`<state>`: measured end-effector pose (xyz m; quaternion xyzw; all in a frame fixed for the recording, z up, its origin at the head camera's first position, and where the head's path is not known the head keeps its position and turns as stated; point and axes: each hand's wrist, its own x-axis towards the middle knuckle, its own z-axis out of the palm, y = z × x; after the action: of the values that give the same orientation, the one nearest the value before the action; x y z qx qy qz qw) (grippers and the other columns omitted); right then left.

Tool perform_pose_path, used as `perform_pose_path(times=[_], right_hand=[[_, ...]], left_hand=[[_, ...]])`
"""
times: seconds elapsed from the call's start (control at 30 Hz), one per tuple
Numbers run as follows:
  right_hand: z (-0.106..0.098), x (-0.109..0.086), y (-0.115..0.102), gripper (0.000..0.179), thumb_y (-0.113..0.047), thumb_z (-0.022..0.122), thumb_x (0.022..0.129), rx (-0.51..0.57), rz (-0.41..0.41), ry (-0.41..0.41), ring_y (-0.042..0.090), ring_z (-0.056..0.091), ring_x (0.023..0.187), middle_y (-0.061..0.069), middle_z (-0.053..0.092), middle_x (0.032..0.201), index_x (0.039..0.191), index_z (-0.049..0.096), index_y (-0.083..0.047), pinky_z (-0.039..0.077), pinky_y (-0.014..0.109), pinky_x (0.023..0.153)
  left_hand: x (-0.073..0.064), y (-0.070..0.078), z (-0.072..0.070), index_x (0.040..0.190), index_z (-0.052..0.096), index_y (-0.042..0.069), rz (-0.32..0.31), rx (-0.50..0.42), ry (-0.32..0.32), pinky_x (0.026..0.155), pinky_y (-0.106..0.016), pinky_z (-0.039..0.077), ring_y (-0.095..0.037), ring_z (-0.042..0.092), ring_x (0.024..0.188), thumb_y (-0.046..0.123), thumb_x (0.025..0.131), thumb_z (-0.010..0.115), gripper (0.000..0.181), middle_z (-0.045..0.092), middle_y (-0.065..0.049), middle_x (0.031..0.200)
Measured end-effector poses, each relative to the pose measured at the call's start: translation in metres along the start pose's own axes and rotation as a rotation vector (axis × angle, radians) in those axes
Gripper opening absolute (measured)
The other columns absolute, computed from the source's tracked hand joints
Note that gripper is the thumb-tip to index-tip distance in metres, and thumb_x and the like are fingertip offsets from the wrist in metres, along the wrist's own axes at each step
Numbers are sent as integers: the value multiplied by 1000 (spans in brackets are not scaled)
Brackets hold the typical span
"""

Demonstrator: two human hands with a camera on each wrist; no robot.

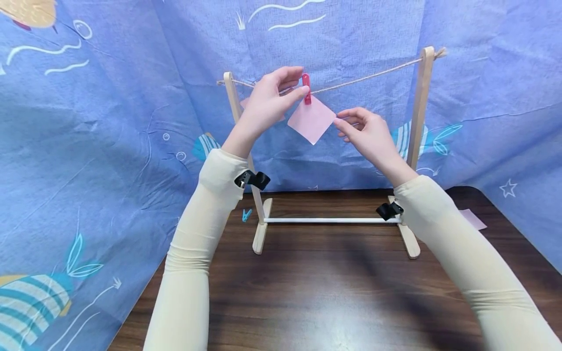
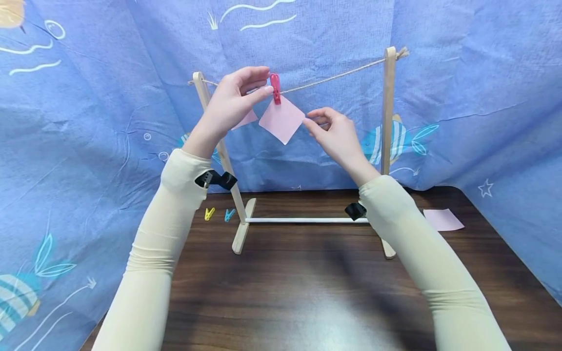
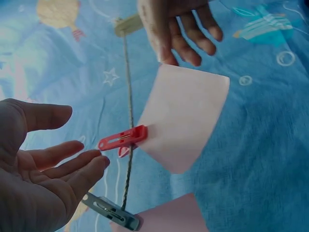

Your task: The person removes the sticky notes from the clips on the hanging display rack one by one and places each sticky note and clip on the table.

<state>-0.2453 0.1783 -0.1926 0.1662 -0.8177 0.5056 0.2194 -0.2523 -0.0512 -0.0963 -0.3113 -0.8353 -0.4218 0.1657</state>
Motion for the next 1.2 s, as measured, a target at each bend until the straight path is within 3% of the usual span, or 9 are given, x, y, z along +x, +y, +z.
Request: perform_pose_path(times=[0.17,0.53,0.8,1.2], right_hand=[[1,5,0,43,-40,66,98,13,22,-11,6,69,85,12,72,113,127,66,-8,57,21,76],[3,20,2,32,-30,63,101,26,18,40,22,72,91,13,73,106,116,70,-3,57,21,71],[0,31,2,29,-27,64,100,34,17,75,11,69,78,12,74,98,113,71,-2,59,26,73],[-9,31,-5,29,-29,68,98,96,28,110,10,69,77,8,73,96,110,72,-3,57,18,69]], left_hand=[[9,2,2,149,48,9,-40,95,-13,106,-15,40,-9,49,136,27,99,66,57,50,-4,152],[20,-2,2,149,49,11,-71,93,-10,105,-18,43,-9,52,133,30,99,65,55,52,-4,149],[25,-4,4,147,52,11,-100,66,-23,102,-21,47,-7,56,127,27,99,67,53,57,-3,143],[21,-14,1,142,58,8,-64,64,-19,98,-20,50,-7,62,120,20,95,72,49,63,-3,137]])
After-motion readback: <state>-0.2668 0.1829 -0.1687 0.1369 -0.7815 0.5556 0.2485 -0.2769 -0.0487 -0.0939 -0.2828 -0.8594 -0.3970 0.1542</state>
